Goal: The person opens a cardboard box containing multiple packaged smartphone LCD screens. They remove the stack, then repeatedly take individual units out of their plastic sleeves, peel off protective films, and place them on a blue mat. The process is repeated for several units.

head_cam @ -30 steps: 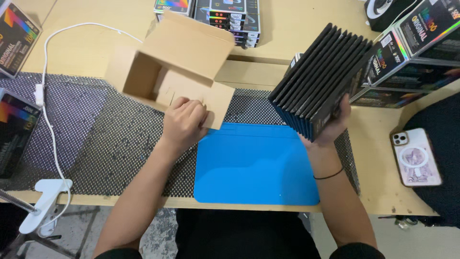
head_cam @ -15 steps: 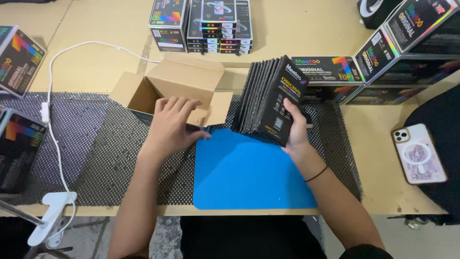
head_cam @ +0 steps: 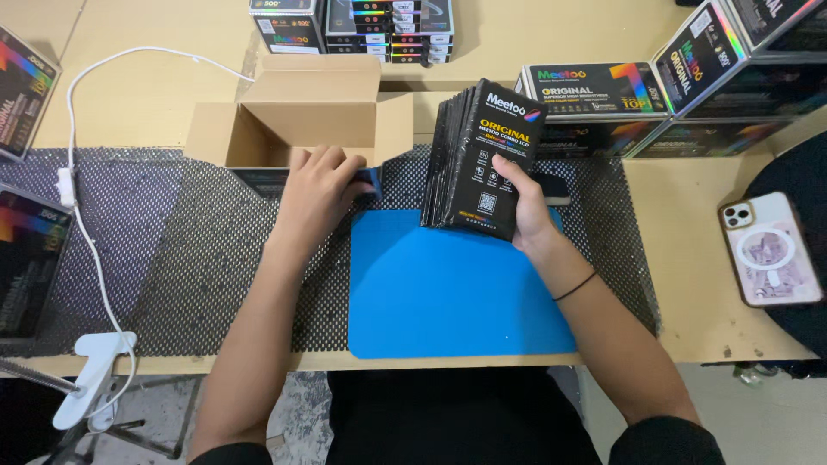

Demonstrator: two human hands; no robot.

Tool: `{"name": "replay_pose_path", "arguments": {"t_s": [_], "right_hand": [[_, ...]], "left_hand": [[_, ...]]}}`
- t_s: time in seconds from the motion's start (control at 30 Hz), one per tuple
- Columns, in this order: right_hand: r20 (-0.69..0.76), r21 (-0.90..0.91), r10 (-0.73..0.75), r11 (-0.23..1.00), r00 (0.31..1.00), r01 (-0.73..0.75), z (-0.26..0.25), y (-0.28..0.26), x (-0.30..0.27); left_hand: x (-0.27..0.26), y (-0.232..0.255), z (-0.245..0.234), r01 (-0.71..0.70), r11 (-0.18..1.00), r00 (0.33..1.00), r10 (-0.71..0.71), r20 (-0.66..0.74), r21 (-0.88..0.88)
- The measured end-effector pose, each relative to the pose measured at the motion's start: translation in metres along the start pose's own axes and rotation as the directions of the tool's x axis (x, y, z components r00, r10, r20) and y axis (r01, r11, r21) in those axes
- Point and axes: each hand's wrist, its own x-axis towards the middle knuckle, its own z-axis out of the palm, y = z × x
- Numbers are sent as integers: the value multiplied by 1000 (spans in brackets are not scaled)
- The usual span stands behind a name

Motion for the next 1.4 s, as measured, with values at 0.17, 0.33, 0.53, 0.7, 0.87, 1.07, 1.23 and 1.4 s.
{"name": "replay_pose_path", "arguments": {"t_s": [0.17, 0.33, 0.53, 0.7, 0.87, 1.07, 1.23, 1.4], "right_hand": [[20, -72, -4, 997, 1000, 5, 4, 1, -6], [83, -33, -91, 995, 992, 94, 6, 4, -11], [286, -26, -385, 913, 878, 408, -13, 12, -2], [509, -56, -513, 782, 691, 621, -26, 32, 1], [621, -155, -509, 666, 596, 730, -30, 33, 2], [744, -244, -411, 568, 527, 786, -30, 14, 5], [795, -281, -372, 473, 479, 835, -22, -5, -10], [827, -433, -302, 199, 475, 879, -20, -15, -29]], "left_hand": [[6, 11, -8, 7, 1000, 996, -8, -92, -6], [2, 38, 4, -104, 962, 909, -12, -416, -253], [0, 101, -8, -46, 758, 930, -205, -306, -650], [13, 111, -40, 242, 372, 968, -150, 199, -896], [11, 102, -35, 247, 317, 968, -37, 248, -916], [3, 104, -10, 122, 391, 987, 46, 152, -912], [-4, 95, 0, 101, 443, 982, 98, 160, -891], [-3, 88, -4, 108, 521, 965, 151, 215, -847]]}}
